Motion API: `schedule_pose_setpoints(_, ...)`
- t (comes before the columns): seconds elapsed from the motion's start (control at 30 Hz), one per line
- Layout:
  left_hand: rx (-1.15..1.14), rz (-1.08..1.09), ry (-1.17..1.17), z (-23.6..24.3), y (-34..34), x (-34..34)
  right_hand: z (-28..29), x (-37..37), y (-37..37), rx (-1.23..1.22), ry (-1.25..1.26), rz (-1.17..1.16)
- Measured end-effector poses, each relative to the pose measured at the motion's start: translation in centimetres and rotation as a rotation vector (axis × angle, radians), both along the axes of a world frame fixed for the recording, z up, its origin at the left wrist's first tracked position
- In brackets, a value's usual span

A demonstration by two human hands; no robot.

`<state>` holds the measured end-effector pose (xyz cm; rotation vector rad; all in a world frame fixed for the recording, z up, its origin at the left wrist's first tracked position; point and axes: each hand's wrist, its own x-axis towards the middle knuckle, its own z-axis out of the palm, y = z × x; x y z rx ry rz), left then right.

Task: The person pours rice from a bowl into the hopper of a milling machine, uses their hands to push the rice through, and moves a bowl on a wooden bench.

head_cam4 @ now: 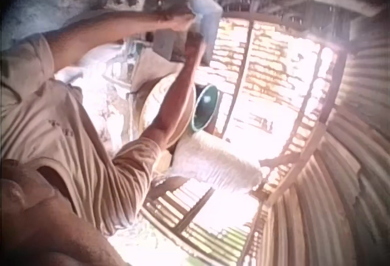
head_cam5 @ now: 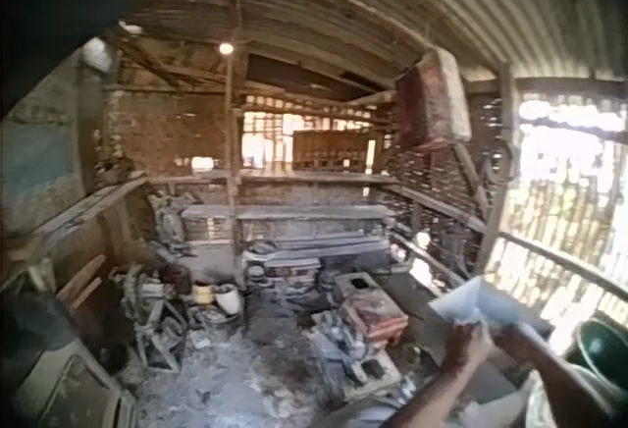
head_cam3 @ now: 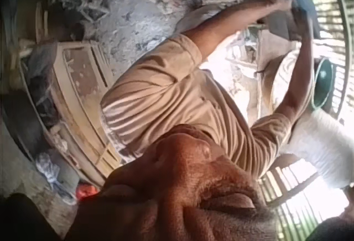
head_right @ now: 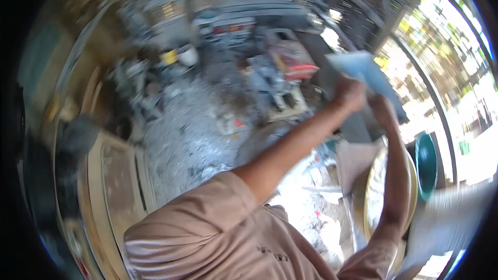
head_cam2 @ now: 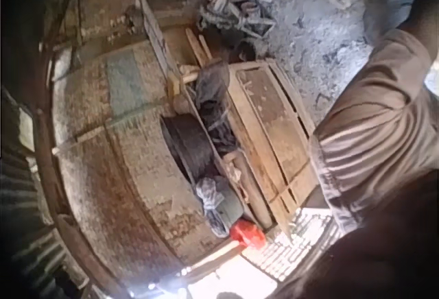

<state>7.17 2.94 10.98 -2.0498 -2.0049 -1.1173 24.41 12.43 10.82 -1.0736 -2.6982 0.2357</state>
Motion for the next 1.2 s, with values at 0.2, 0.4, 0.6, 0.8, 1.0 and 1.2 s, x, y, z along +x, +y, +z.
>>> schedule_pose_setpoints(0.2,-0.35,-0.068,0.251,1.2,1.6,-0.6,-1.8,1.1,1.0,0.355,-0.111,-0.048)
schedule_pose_setpoints(0.4,-0.35,-0.091,0.351,2.7,1.2,-1.6,3.0,-2.9,-5.9,0.285,-0.018,-0.463)
schedule_pose_setpoints(0.6,-0.416,-0.263,0.398,3.2,2.5,-0.9,2.8,-2.4,-7.2,0.304,0.145,-0.544)
schedule_pose_setpoints(0.8,-0.428,-0.348,0.38,1.8,4.2,-2.8,3.1,-3.8,-7.3,0.401,0.283,-0.607)
schedule_pose_setpoints(1.0,-0.452,-0.479,0.309,1.1,6.7,-2.6,2.1,-3.0,-6.7,0.425,0.412,-0.625)
schedule_pose_setpoints(1.2,-0.468,-0.616,0.217,1.7,6.5,-1.0,1.8,-1.1,-6.4,0.478,0.628,-0.642)
